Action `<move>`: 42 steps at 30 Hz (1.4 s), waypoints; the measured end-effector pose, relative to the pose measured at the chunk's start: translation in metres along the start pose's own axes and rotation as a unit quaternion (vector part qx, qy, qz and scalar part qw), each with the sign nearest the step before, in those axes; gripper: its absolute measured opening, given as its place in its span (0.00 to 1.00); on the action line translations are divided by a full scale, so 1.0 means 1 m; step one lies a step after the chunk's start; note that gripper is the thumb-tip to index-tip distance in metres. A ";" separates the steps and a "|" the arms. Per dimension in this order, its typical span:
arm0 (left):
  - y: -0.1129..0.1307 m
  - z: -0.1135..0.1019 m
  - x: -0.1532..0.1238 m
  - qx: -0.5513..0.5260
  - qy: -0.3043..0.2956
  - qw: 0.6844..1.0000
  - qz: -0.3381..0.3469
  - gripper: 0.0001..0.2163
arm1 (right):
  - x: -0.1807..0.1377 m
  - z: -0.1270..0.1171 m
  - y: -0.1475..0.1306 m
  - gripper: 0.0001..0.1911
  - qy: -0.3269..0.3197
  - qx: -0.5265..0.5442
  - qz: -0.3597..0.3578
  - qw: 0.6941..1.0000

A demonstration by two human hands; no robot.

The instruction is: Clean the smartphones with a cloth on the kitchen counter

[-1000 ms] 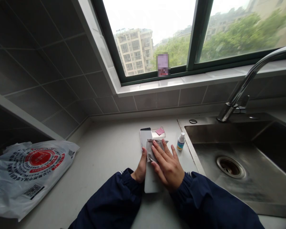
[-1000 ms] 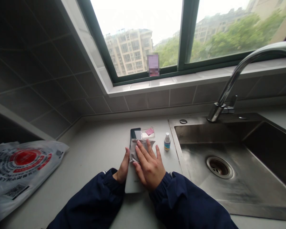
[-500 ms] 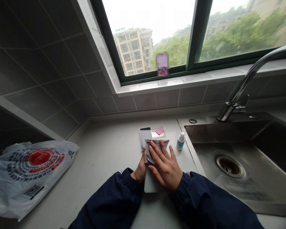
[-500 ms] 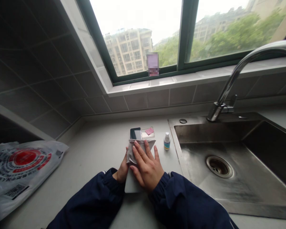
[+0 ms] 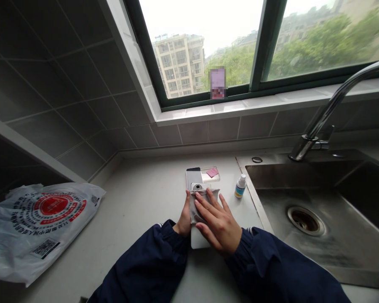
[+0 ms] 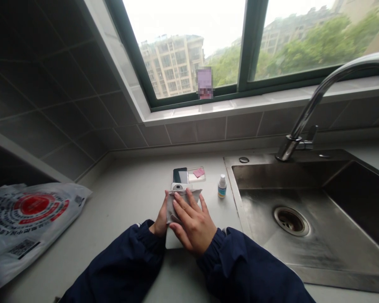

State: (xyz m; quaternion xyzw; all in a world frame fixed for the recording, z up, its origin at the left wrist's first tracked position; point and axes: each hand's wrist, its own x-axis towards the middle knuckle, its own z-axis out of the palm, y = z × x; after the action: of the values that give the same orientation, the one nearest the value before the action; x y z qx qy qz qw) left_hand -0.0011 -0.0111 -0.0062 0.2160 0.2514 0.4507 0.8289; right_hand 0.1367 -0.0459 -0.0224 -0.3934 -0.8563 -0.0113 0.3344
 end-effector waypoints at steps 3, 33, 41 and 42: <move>0.001 0.001 0.000 -0.003 0.009 1.000 -0.001 0.33 | 0.000 0.000 0.000 0.27 -0.004 0.000 0.002 1.000; -0.007 -0.013 0.005 -0.003 -0.125 0.992 -0.016 0.31 | -0.002 0.008 0.010 0.34 0.009 0.001 0.047 0.999; -0.009 -0.017 -0.001 0.043 -0.120 0.991 -0.051 0.32 | 0.002 0.005 0.010 0.33 0.054 0.006 0.076 0.996; -0.008 -0.017 -0.002 0.044 -0.121 0.990 -0.054 0.33 | 0.002 0.005 0.010 0.33 0.055 0.008 0.076 0.996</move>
State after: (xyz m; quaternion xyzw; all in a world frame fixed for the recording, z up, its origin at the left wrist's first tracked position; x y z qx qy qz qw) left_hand -0.0067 -0.0147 -0.0237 0.2908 0.1801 0.3641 0.8663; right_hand 0.1395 -0.0365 -0.0281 -0.4534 -0.8042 -0.0007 0.3844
